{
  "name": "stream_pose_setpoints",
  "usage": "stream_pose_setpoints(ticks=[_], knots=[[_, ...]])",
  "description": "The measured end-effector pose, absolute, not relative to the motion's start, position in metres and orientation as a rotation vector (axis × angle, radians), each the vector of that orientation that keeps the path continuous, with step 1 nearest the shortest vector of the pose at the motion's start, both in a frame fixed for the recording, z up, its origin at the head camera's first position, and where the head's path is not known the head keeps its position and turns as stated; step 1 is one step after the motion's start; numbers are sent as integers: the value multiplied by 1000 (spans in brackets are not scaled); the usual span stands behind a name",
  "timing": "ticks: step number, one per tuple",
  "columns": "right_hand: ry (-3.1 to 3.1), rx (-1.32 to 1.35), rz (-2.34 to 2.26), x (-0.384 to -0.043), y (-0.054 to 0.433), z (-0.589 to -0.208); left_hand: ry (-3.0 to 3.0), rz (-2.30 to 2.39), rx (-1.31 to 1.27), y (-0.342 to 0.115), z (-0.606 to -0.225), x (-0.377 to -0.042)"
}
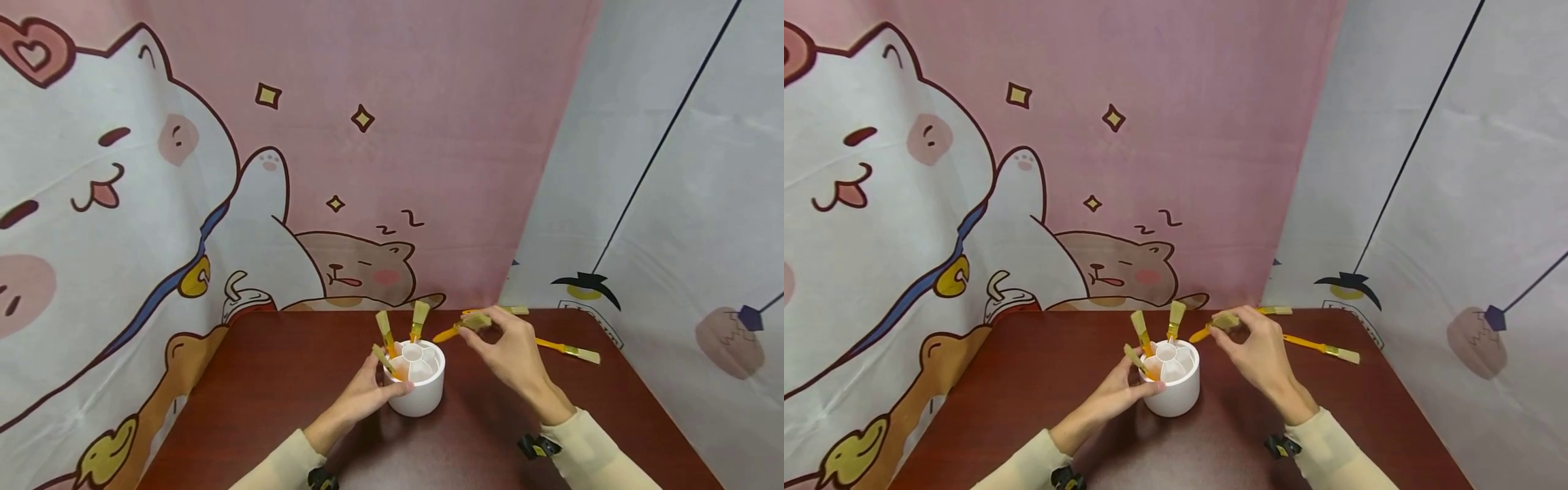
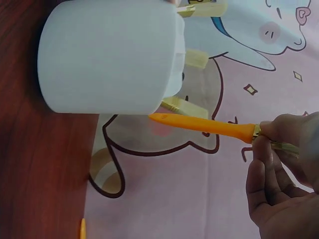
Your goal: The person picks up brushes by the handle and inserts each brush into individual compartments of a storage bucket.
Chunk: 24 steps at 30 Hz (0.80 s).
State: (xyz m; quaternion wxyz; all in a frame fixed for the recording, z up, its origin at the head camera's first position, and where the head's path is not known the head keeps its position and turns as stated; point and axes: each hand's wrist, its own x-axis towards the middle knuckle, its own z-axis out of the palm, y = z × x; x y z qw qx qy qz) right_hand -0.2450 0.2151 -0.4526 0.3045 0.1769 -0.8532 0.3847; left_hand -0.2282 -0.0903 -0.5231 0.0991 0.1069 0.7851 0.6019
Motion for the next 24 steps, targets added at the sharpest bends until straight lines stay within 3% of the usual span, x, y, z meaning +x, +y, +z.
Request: stream_pose_setpoints(ticks=[18, 24], knots=[[-2138, 612, 1046, -231, 204, -428, 2319, 1770, 296, -89, -524, -228], [-2109, 686, 1083, -226, 199, -420, 2316, 1795, 430, -96, -544, -242]])
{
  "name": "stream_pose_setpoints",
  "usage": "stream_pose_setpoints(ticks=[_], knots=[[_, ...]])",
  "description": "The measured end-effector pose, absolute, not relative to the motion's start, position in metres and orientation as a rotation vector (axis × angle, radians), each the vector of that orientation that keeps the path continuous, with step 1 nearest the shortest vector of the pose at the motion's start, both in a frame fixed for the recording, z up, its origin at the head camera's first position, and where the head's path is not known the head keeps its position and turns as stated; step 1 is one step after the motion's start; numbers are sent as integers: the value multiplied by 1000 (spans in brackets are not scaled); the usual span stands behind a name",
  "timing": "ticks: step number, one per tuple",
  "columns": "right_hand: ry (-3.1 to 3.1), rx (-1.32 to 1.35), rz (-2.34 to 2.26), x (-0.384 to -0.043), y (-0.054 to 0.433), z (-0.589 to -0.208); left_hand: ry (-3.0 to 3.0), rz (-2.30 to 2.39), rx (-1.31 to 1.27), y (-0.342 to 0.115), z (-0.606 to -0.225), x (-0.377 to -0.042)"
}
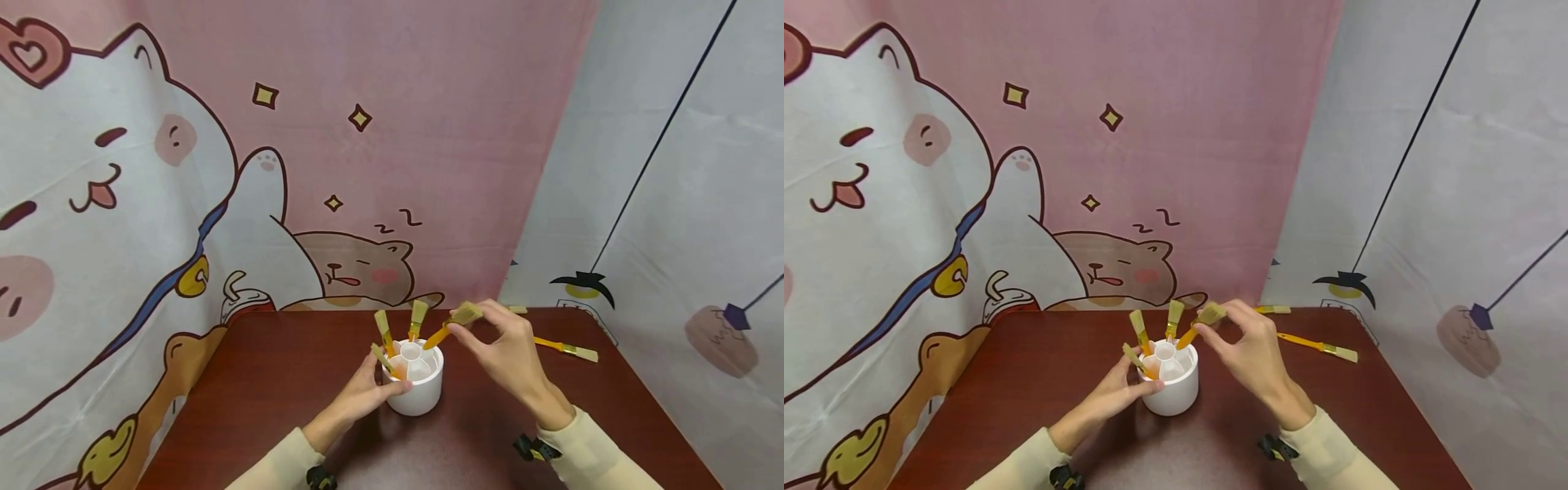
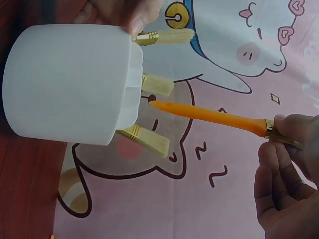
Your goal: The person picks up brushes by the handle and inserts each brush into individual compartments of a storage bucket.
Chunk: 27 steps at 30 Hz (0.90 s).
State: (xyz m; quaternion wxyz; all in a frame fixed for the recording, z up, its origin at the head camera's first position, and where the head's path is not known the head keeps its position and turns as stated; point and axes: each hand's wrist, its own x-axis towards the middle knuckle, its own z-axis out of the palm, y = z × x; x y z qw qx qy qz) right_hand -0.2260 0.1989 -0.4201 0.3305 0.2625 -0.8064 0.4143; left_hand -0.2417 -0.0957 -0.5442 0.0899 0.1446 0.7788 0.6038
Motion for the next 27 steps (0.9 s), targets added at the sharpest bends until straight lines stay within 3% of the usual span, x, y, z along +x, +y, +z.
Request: stream_pose_setpoints(ticks=[8, 27], knots=[[-2008, 834, 1084, -224, 192, -417, 2310, 1772, 315, -90, -519, -229], [-2049, 925, 1010, -222, 185, -422, 2292, 1786, 353, -90, -518, -227]])
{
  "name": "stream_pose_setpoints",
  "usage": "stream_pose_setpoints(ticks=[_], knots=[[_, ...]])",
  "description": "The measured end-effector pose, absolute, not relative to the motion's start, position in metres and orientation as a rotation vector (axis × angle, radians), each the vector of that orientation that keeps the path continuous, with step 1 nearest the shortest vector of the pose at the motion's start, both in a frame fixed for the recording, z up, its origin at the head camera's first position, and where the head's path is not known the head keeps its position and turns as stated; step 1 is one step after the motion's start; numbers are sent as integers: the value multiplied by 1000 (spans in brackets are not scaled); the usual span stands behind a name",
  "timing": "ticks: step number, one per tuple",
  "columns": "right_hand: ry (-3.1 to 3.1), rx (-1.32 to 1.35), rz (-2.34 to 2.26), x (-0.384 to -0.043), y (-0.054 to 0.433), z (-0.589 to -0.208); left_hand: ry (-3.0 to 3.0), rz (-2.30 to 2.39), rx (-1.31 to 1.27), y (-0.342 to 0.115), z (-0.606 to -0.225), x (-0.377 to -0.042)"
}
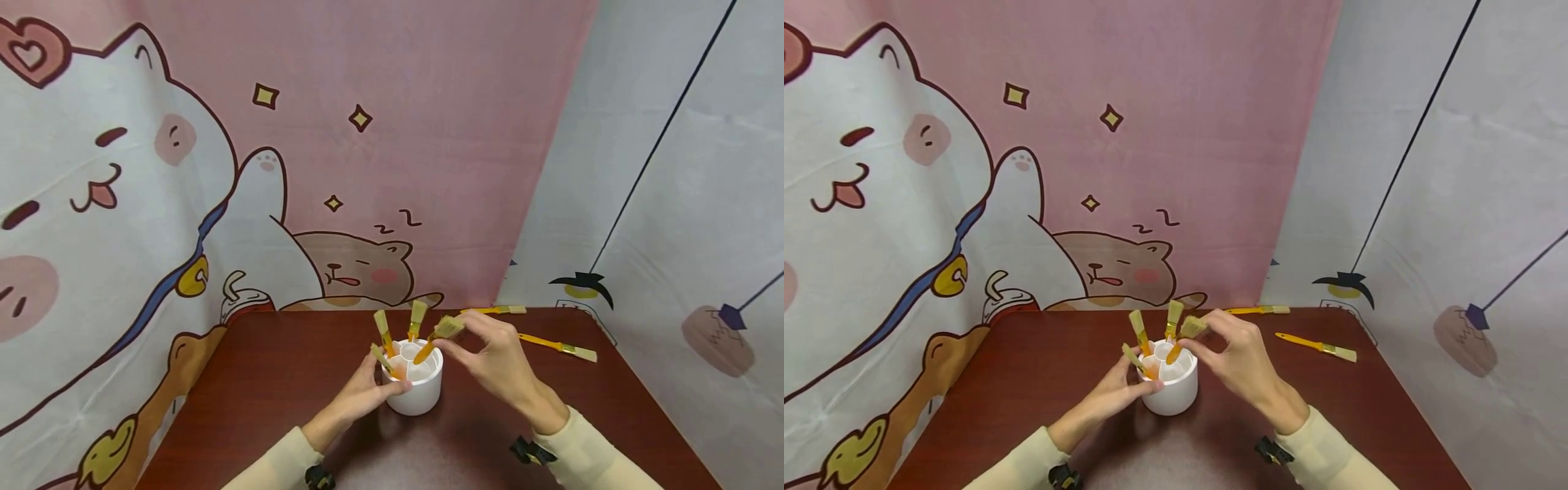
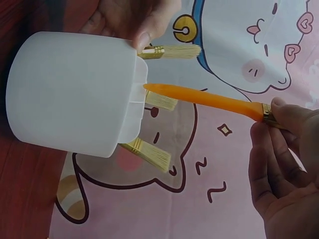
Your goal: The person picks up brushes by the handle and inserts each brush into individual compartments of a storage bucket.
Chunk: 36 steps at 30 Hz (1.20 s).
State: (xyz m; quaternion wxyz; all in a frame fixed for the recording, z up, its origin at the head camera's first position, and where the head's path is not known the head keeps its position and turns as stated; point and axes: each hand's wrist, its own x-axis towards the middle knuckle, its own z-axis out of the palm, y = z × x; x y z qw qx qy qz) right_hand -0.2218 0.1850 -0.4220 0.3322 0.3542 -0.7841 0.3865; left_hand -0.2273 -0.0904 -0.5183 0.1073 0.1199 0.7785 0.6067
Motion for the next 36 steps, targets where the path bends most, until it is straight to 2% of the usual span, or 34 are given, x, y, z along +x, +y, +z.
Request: stream_pose_setpoints(ticks=[22, 36], knots=[[-2080, 1183, 991, -228, 179, -434, 2306, 1768, 341, -90, -518, -226], [-2115, 1233, 955, -230, 179, -446, 2328, 1744, 338, -91, -519, -227]])
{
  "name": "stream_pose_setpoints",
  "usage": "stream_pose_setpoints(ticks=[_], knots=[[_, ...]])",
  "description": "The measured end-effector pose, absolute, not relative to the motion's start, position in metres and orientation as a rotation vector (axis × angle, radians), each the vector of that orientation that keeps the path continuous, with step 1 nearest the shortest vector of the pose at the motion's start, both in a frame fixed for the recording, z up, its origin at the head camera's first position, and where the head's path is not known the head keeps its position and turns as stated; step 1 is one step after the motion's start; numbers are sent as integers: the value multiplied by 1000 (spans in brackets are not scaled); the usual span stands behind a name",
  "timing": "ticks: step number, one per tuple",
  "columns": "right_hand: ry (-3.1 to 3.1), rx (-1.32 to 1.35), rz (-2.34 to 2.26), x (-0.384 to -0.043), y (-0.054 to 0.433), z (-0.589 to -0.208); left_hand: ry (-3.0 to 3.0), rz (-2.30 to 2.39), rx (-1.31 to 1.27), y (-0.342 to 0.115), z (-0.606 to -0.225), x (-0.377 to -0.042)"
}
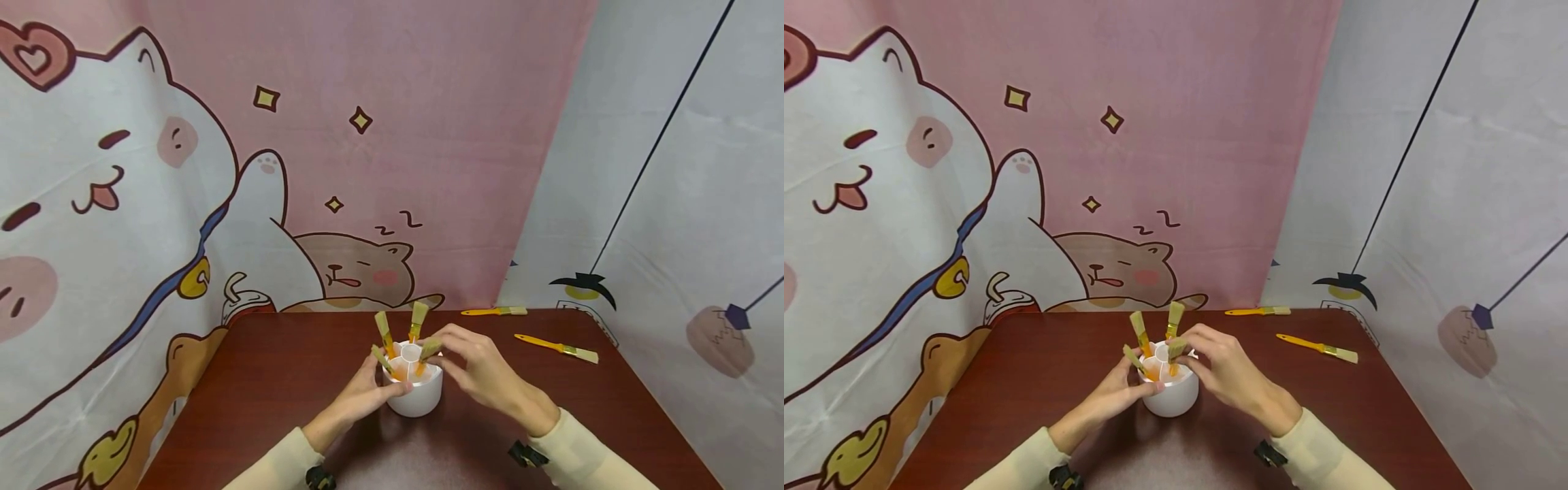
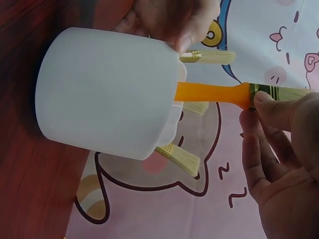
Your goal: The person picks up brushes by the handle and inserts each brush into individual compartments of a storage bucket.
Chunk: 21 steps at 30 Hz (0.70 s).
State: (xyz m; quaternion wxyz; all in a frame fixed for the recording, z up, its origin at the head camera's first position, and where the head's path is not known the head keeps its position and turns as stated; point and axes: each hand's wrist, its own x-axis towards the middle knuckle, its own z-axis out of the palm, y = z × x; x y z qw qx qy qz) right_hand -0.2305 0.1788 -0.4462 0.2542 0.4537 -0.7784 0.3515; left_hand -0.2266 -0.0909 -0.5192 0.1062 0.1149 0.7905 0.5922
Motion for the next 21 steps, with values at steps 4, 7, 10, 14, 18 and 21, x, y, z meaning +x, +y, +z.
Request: stream_pose_setpoints(ticks=[4, 7, 10, 14, 18, 21], knots=[[-2127, 1237, 945, -231, 179, -452, 2315, 1743, 346, -92, -521, -227], [-2160, 1237, 950, -232, 179, -456, 2298, 1749, 353, -92, -523, -228], [-2166, 1242, 957, -233, 178, -460, 2288, 1754, 359, -92, -524, -228], [-2156, 1248, 958, -233, 177, -464, 2288, 1755, 358, -92, -523, -228], [-2154, 1256, 953, -234, 176, -468, 2282, 1759, 367, -92, -523, -228], [-2158, 1250, 929, -234, 175, -472, 2283, 1759, 370, -93, -522, -228]])
